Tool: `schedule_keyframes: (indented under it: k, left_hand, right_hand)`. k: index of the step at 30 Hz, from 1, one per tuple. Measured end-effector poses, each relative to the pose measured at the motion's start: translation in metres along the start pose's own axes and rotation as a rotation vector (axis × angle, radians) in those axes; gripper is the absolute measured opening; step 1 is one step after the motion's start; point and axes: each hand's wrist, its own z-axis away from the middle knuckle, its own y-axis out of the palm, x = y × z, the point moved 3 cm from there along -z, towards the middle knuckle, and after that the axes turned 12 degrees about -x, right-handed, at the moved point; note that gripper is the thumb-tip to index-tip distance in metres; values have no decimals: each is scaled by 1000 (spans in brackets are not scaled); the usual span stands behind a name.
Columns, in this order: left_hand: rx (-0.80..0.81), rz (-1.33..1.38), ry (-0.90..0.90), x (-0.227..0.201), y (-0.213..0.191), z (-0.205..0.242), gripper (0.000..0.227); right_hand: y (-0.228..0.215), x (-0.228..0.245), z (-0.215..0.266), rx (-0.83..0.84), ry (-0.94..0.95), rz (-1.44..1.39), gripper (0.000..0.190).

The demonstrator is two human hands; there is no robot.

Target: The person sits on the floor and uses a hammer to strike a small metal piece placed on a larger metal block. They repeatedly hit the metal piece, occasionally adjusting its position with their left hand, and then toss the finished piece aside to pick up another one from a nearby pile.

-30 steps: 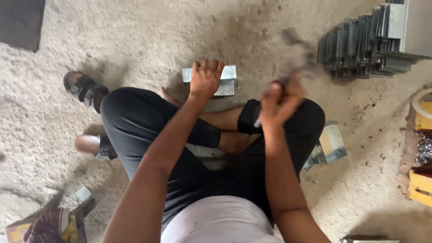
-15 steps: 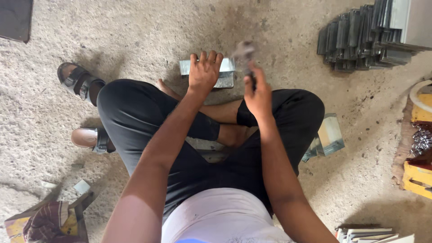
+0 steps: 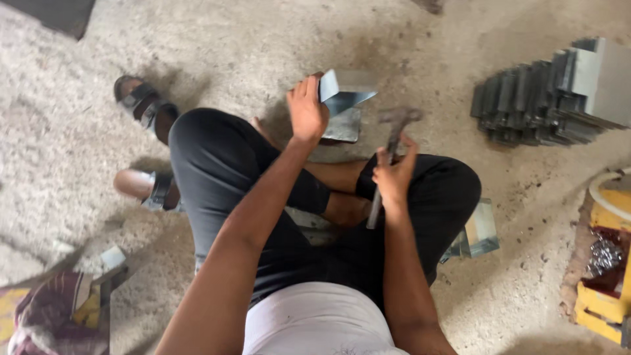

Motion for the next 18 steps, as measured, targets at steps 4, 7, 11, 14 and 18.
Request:
schedule_keyframes:
  k: [4,7,11,14,18]
  left_hand:
    - [-104,291,-92,7,8,30,47]
    - [-98,295,-170,9,19,47,48]
    - [-18,296,-220,7,18,53,51]
    - [-20,305,-206,6,13,42,61]
    - [-1,256,-262,8,11,49,59]
  right_hand:
    - [11,80,35,82,-338,-180,51]
    - [22,123,54,171,-651,-156,47]
    - [50,142,70,160,-1084,205,40]
    - [61,138,73,248,-1074,407,37]
    - [52,113,70,125,-533,397,45]
